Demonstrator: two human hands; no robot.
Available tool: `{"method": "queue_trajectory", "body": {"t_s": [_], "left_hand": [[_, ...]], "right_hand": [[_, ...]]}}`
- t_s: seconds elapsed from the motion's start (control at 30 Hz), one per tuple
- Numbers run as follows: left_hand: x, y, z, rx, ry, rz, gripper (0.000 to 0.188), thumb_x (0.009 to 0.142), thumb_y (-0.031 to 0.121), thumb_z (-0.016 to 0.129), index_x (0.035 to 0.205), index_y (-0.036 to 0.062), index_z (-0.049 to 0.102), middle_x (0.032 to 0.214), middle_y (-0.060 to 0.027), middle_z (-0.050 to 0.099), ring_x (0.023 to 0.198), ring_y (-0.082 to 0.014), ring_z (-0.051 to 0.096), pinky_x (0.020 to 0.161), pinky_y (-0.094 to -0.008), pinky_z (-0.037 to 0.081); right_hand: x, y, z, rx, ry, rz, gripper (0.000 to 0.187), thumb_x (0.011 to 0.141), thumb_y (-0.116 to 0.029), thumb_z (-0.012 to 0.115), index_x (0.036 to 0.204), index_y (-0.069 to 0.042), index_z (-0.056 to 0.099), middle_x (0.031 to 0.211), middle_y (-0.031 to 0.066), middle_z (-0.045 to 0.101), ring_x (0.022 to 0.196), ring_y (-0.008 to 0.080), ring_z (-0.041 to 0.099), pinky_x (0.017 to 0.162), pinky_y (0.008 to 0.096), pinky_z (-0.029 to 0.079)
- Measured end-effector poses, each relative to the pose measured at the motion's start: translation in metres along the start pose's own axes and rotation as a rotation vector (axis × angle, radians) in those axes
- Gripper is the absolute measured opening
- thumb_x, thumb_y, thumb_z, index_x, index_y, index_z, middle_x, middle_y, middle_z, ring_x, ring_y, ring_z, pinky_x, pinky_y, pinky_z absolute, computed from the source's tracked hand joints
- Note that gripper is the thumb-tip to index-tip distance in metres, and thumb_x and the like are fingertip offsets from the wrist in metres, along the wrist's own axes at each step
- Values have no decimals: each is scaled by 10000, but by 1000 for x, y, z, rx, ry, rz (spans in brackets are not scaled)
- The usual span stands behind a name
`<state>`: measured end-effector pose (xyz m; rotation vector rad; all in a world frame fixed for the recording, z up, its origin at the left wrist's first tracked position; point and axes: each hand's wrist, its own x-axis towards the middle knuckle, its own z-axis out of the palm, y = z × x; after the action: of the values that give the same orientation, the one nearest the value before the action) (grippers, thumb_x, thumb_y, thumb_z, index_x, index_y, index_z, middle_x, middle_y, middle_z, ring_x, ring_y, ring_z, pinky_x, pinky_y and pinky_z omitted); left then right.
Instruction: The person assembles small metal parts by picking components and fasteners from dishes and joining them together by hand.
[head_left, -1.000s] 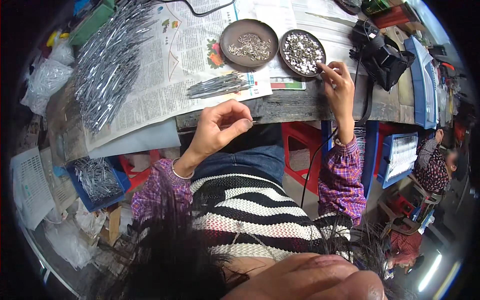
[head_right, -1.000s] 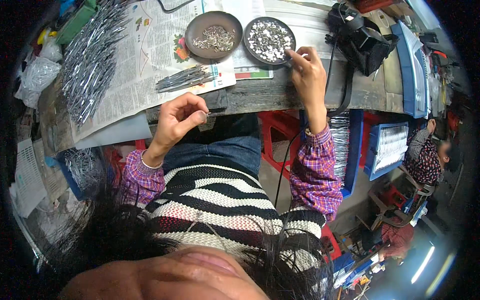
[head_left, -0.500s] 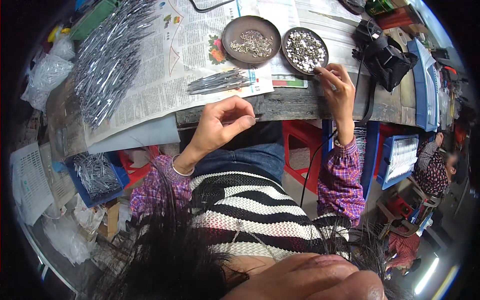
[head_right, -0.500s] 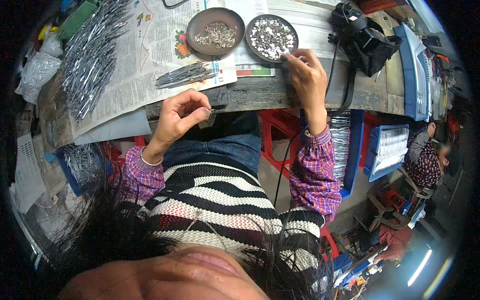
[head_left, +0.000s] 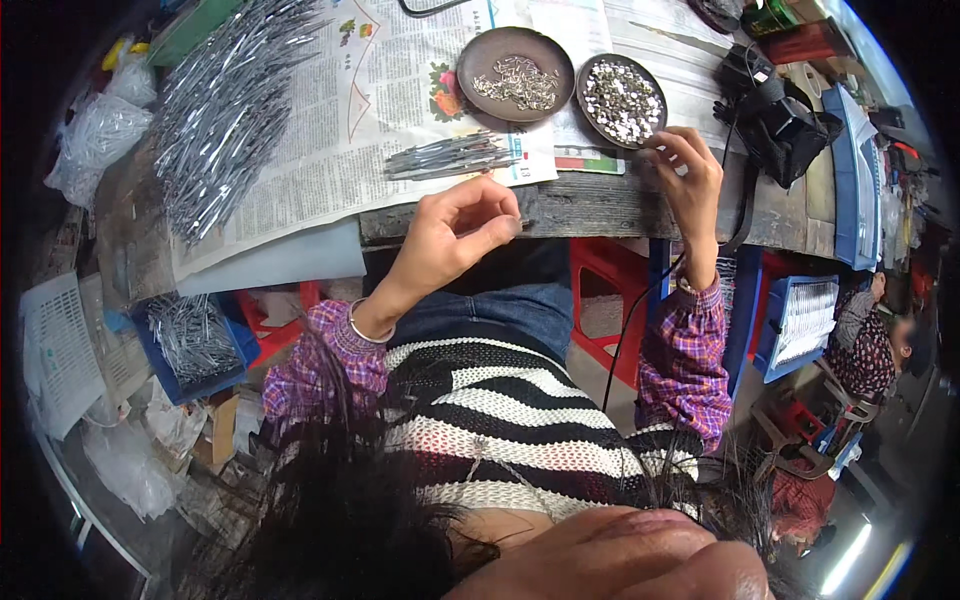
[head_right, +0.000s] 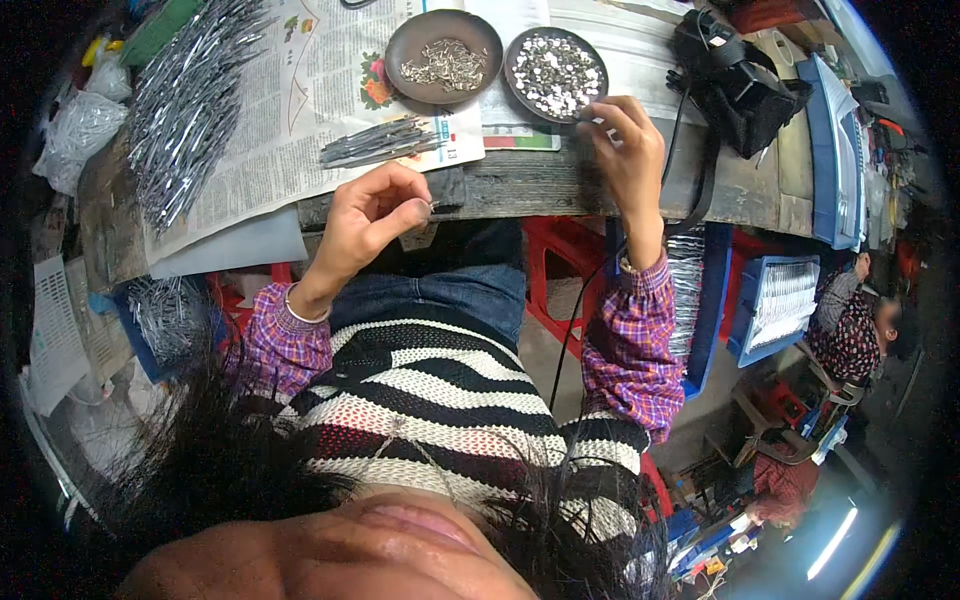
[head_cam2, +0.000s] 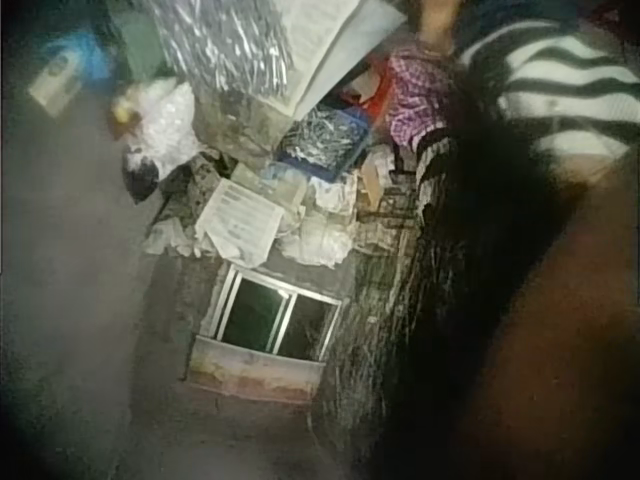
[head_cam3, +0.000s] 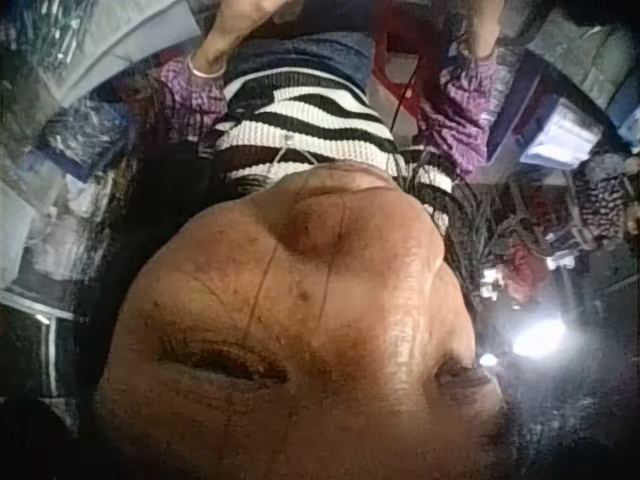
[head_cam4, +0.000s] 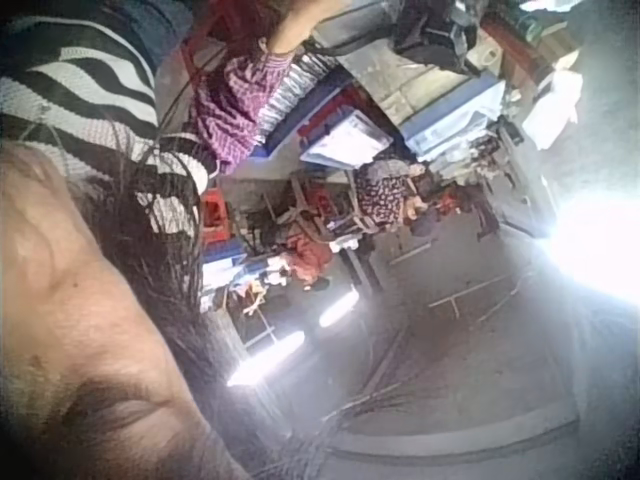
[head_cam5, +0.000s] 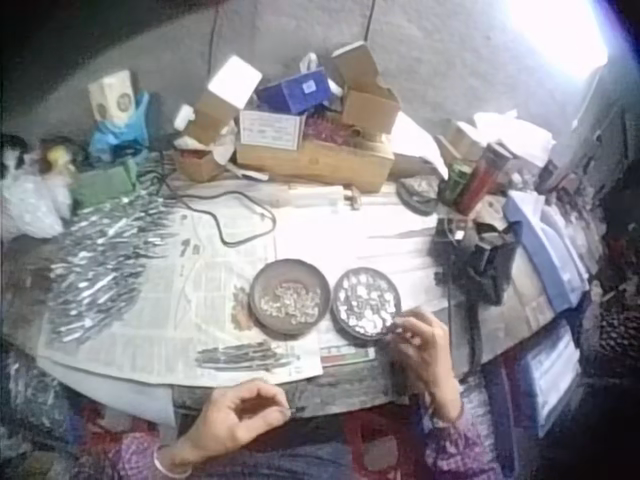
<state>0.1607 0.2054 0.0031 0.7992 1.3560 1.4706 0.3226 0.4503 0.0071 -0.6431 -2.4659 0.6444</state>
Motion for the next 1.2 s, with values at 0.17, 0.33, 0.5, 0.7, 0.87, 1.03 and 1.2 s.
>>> {"method": "queue_trajectory", "body": {"t_s": [0.17,0.33,0.5,0.7,0.87,1.03,1.2], "left_hand": [[1,-4,-1,-31,-2,29,122,823,33,582,943,22,565,830,9,536,746,-46,510,675,-182,417],[3,-1,4,-39,2,50,189,816,22,583,1005,22,567,862,9,537,784,-51,525,705,-182,430],[0,-3,4,-61,-20,56,198,817,25,586,1015,10,588,932,-19,576,819,-65,554,733,-195,458],[-6,-4,6,-89,-26,83,200,809,-10,583,1006,4,613,898,-34,620,790,-75,590,709,-185,469],[-10,-6,7,-20,1,111,202,802,-18,590,1000,13,619,835,-4,620,691,-22,548,579,-149,419],[-10,-3,8,61,32,135,202,802,-18,588,996,24,621,795,16,607,658,-1,517,536,-140,388],[-11,-9,9,66,55,149,204,805,-11,588,1004,22,617,781,21,597,637,1,499,526,-143,380]], "right_hand": [[-24,-27,14,377,15,144,131,722,41,641,850,17,635,900,61,617,737,107,580,637,211,458],[-52,-76,34,1016,-59,418,117,733,76,622,844,40,631,916,86,601,823,131,574,734,232,466],[-63,-95,60,1267,-119,470,103,744,73,620,837,33,600,838,87,608,759,139,585,693,239,478],[-70,-106,65,1388,-61,532,144,758,50,633,870,11,552,815,90,610,729,147,597,632,244,494],[-72,-109,69,1388,-33,540,151,755,54,637,865,4,547,805,84,607,715,143,599,624,241,499],[-74,-108,72,1383,-1,539,143,759,49,637,859,2,546,803,80,604,712,138,596,621,240,497],[-75,-109,75,1384,13,549,140,763,48,633,861,-1,546,804,68,599,713,134,591,623,234,488]]}}
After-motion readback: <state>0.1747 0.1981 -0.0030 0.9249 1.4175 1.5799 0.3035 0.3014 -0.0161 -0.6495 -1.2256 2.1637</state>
